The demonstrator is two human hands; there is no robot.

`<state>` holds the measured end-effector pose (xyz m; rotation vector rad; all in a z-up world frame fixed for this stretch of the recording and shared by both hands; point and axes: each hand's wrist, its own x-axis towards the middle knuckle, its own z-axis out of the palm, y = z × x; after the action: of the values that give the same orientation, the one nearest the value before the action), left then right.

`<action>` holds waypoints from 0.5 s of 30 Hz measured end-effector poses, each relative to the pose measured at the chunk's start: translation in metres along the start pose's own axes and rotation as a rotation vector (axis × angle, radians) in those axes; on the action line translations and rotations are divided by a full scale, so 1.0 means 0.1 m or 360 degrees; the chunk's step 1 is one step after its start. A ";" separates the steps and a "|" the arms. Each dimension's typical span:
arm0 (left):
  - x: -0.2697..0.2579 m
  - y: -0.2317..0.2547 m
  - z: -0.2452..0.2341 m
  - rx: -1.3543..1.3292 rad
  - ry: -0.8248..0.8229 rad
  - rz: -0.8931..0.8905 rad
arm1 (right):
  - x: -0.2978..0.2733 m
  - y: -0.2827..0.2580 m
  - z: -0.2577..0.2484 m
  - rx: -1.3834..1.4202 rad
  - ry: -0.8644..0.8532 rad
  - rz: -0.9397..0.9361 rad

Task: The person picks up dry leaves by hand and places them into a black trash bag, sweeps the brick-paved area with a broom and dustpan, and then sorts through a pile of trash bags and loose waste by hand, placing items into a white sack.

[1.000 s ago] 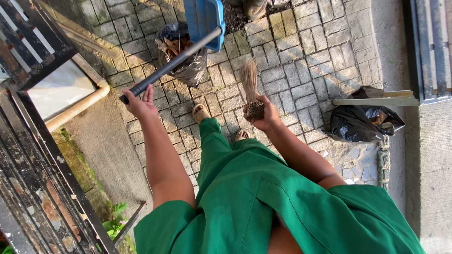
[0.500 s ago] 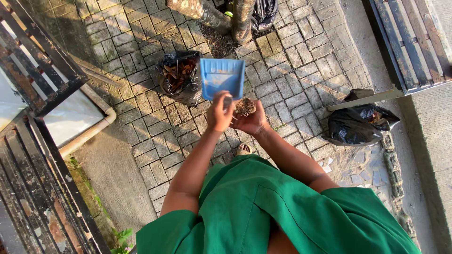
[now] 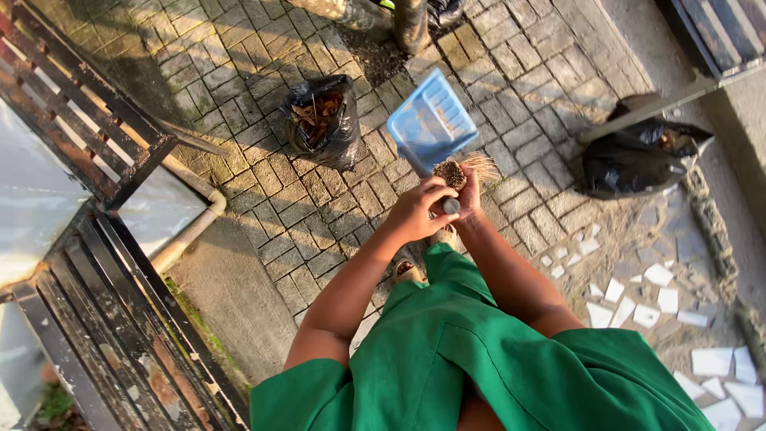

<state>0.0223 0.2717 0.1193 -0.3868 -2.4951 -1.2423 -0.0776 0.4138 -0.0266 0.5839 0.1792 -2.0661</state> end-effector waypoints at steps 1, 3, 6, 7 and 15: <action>0.02 0.13 -0.10 0.0071 -0.0152 0.0049 | -0.09 0.02 -0.04 0.0024 0.0003 -0.0027; 0.07 0.44 -0.27 0.0120 -0.0326 0.0113 | -0.28 0.02 -0.08 -0.0320 0.0077 -0.0348; 0.18 1.02 -0.44 -0.0165 -0.0360 0.0327 | -0.67 0.12 -0.17 -0.0196 0.0151 -0.0317; 0.17 1.25 -0.45 -0.0558 -0.0465 0.0286 | -0.78 0.15 -0.22 -0.0141 0.0182 -0.0278; 0.09 2.58 -0.42 -0.2663 -0.1570 0.0473 | -1.09 -0.02 -0.86 -0.0254 0.0420 0.0070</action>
<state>0.1190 0.3896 0.3322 -1.9259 -0.9094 -3.1283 -0.0034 0.5283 -0.0504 0.7526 0.4761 -1.9064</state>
